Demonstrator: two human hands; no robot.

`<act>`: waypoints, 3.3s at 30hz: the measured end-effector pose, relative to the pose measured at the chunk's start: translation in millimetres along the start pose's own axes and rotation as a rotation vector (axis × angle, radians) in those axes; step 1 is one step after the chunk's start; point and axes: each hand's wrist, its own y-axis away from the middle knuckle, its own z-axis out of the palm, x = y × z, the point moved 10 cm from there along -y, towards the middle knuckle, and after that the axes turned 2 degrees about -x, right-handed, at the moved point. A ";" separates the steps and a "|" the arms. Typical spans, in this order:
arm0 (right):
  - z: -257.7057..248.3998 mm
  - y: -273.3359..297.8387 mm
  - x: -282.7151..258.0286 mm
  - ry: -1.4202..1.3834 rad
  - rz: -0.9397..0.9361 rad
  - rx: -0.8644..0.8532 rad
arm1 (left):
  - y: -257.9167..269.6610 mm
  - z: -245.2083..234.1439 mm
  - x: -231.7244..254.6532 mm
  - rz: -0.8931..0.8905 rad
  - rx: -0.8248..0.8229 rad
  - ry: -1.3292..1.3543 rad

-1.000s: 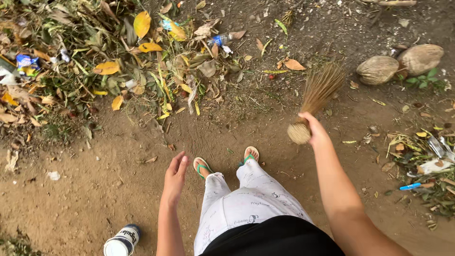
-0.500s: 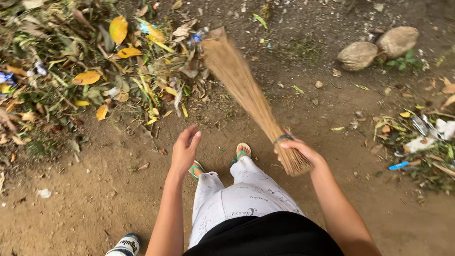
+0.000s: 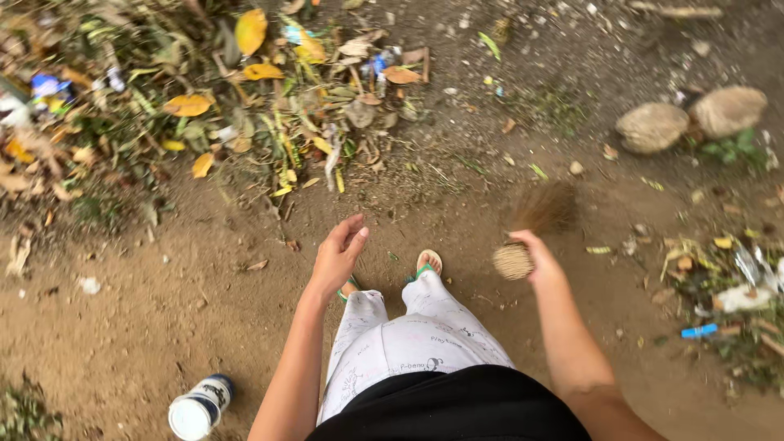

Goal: The person sweeps leaves and debris on a dirt ground into a pile using a small bundle of sticks.

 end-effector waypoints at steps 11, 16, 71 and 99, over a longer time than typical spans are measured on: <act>174.1 106.4 7.2 0.242 0.107 -0.372 | -11.5 -9.7 -45.6 0.098 0.022 0.075; 249.5 114.7 5.4 0.476 -0.255 -0.385 | -34.7 82.0 -69.9 -0.406 -0.421 0.488; 500.7 121.3 -62.4 0.216 -0.389 -0.032 | -277.1 -311.1 -233.7 -0.228 -0.389 0.783; 532.5 107.4 -22.0 0.364 -0.349 -0.086 | -256.9 -388.0 -302.6 -0.318 -0.376 0.351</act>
